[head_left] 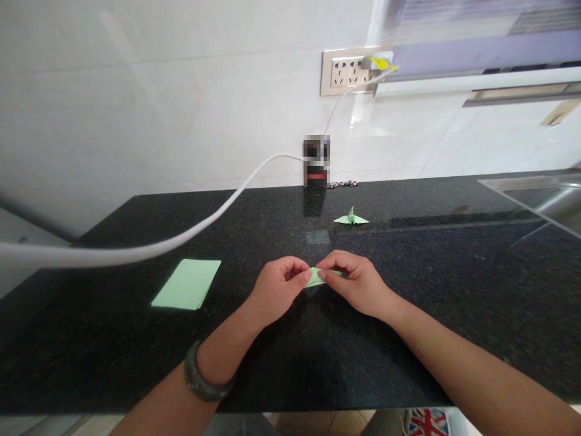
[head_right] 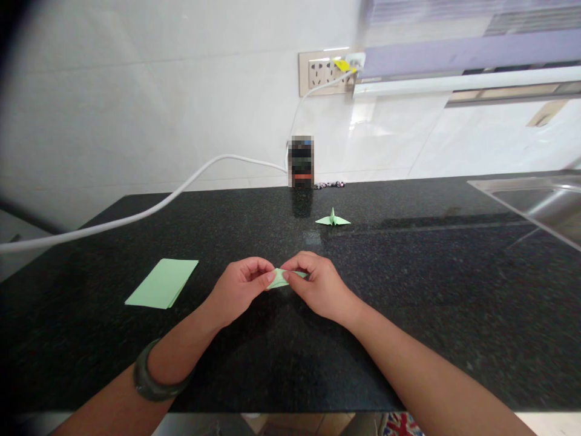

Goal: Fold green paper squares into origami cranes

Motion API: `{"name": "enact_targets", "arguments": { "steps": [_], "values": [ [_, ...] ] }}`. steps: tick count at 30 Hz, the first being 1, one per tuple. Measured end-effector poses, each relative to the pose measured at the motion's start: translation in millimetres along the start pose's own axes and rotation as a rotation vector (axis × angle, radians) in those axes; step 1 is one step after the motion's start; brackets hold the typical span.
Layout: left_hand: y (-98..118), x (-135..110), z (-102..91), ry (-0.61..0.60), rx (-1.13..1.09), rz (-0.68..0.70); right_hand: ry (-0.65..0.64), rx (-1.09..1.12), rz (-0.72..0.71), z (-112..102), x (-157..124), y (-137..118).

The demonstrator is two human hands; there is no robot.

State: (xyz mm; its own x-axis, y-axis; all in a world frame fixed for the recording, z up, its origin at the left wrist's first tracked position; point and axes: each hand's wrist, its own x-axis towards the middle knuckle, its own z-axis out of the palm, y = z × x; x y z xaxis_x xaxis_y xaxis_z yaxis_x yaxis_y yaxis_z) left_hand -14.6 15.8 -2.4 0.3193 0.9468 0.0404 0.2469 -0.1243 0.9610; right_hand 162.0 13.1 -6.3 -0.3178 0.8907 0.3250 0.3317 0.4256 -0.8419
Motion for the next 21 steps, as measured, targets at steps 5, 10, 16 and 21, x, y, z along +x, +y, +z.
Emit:
{"name": "enact_targets", "arguments": {
  "steps": [5,10,16,21],
  "values": [
    [2.9,-1.9,0.2,-0.04,-0.082,-0.114,0.016,0.231,0.174,5.7,-0.9,4.3],
    [6.1,-2.9,1.0,-0.077,-0.199,-0.18,0.001,0.31,0.162,4.1,-1.2,3.1],
    [7.1,-3.0,0.8,-0.082,-0.183,-0.152,0.038,0.243,0.102,3.2,-0.9,-0.2],
    [7.5,-3.9,1.1,-0.093,-0.181,-0.138,0.016,0.334,0.127,3.9,-1.9,-2.8]
  ]
}}
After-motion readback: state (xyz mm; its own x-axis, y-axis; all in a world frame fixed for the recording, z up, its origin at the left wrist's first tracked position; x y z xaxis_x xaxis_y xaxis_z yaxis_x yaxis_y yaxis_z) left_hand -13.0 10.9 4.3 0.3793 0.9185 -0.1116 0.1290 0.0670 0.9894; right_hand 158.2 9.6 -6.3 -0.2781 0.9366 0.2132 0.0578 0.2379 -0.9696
